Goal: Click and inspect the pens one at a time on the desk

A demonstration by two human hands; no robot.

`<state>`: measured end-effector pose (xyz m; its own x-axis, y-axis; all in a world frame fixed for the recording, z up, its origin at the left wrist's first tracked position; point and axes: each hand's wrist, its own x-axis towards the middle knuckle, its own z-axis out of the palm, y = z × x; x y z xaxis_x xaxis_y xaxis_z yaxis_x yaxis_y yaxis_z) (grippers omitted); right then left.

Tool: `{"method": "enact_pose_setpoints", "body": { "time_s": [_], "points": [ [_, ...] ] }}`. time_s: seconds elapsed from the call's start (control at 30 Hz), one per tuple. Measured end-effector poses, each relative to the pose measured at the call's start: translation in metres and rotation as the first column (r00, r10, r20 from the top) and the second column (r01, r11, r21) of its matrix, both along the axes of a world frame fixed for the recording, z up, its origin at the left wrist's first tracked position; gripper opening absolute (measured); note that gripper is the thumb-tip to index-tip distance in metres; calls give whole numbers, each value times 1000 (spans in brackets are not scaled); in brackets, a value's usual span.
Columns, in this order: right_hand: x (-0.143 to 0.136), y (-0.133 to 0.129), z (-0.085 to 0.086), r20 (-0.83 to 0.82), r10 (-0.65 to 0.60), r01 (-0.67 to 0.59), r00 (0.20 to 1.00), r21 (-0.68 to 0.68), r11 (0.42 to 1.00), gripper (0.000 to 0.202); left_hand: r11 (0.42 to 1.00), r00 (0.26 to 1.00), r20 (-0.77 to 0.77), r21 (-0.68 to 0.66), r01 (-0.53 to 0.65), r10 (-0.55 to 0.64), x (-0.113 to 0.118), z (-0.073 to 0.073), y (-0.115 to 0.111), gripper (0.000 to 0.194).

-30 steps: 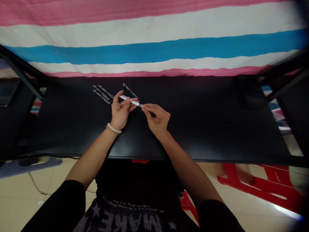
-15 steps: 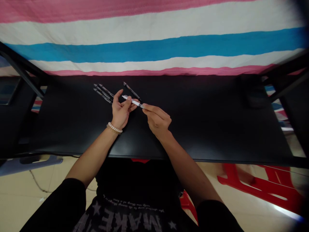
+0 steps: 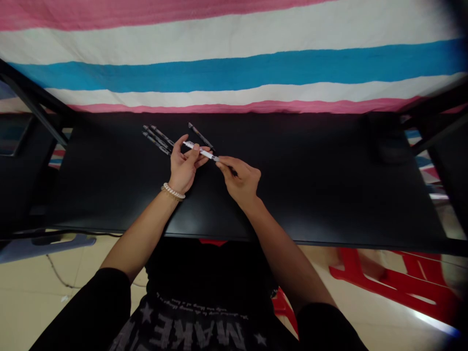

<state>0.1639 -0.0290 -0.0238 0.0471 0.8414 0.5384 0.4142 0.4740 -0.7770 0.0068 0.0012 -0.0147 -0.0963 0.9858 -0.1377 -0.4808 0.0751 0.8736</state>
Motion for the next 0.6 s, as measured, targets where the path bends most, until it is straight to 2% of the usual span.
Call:
{"method": "enact_pose_setpoints", "body": {
  "time_s": [0.17, 0.27, 0.33, 0.5, 0.6],
  "points": [
    [-1, 0, -1, -30, 44, -48, 999, -167, 985, 24, 1000, 1000, -14, 3, -3, 3, 2, 3, -1, 63],
    [-1, 2, -1, -58, 56, -64, 997, -140, 988, 33, 999, 1000, -13, 19, -28, 29, 3, 3, -2, 64],
    [0, 3, -2, -53, 63, -69, 997, -116, 991, 30, 999, 999, -9, 28, -37, 38, 3, 3, -2, 65],
    [2, 4, -7, -116, 141, -169, 983, -295, 941, 34, 1000, 1000, -12, 12, -19, 19, 2, 2, -1, 68],
    [1, 5, -6, -126, 97, -124, 987, -229, 965, 38, 999, 999, -5, 9, -47, 47, 0, 1, 1, 67]
  ]
}}
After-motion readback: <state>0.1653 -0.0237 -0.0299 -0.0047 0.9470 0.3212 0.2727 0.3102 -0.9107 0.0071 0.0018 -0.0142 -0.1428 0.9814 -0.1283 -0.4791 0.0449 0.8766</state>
